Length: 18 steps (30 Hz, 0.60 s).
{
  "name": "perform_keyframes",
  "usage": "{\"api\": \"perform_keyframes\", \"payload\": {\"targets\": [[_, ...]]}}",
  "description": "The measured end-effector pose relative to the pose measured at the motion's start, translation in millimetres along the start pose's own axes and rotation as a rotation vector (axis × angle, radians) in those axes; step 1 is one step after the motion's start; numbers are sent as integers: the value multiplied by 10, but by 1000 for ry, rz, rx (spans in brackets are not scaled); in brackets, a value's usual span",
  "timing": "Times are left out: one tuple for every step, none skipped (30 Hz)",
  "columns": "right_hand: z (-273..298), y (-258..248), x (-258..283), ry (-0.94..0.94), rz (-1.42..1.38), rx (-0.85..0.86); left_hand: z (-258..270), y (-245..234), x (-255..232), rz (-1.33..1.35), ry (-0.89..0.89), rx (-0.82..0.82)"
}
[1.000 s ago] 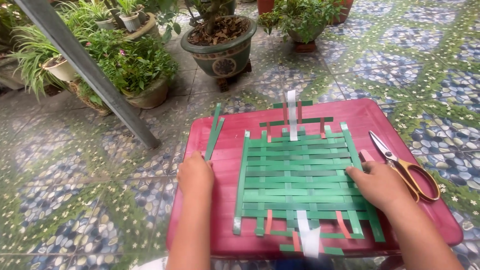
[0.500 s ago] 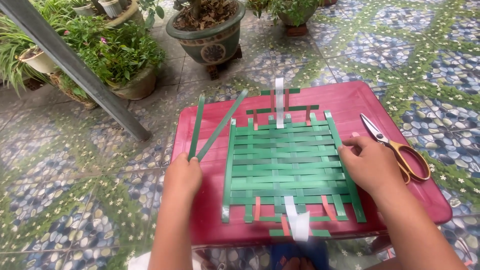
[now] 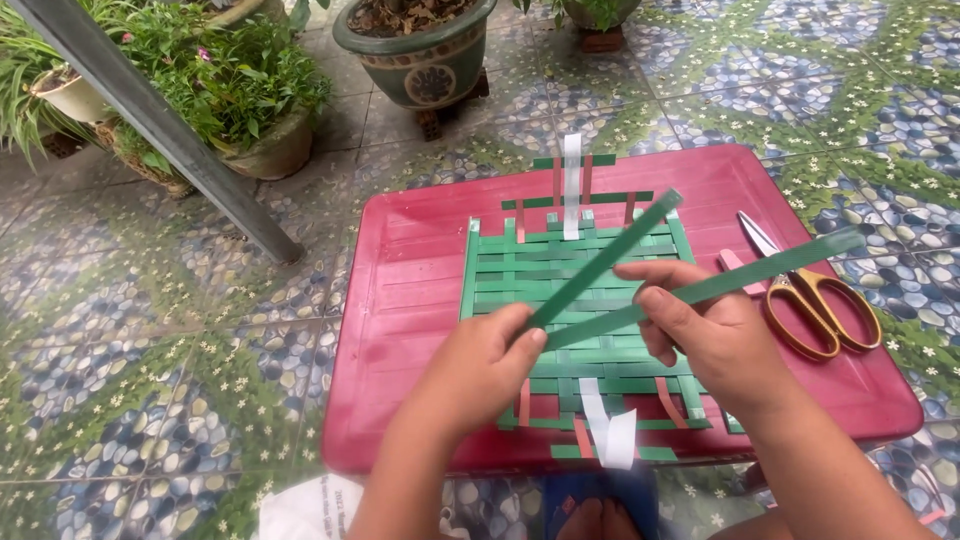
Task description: Weaving and securing green and white plastic strips to create a mat on a small red stool.
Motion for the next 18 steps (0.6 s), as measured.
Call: {"api": "perform_keyframes", "payload": {"targets": [[-10,27,-34,-89,19,38,5,34,40,50,93,-48],[9,52,-5,-89,18,40,13,12,16,50,91,-49],[27,73,19,-65,5,25,21,-7,-3,49,68,-35],[56,90,42,-39,-8,9,36,-17,-24,50,44,-19],[60,62,58,-37,-8,10,39,-66,-87,51,43,-19],[58,25,47,103,-17,-57,44,-110,-124,15,-87,43],[60,-12,36,244,-26,-123,52,-155,-161,-22,-217,107],[39,-67,10,246,-26,-122,56,-190,-165,-22,-218,107],[19,-128,-16,237,-120,-151,64,-233,-154,62,-304,43],[-10,-188,-43,225,-214,-180,66,-279,-140,144,-387,-24],[-29,-252,-81,224,-215,-180,47,-313,-60,143,-386,-25],[-45,-322,-110,207,-255,-206,33,-365,20,110,-403,-102],[-61,-392,-139,189,-296,-231,20,-418,98,77,-420,-179],[-73,-406,-111,190,-297,-230,10,-426,140,77,-421,-180],[-80,-437,-89,203,-309,-323,4,-439,189,44,-450,-200],[-89,-467,-64,216,-320,-416,-2,-456,235,11,-480,-220],[-105,-493,-96,217,-321,-414,-30,-438,290,11,-482,-222],[-109,-539,-127,207,-331,-489,-59,-415,343,-32,-493,-216]]}}
Point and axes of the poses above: each hand's wrist, its own z-axis away from the middle knuckle, its own y-axis out of the palm, x = y × z, the point moved 2 cm from there along -z, towards the middle knuckle, and after that the axes turned 4 degrees about y, right-handed, at the moved point
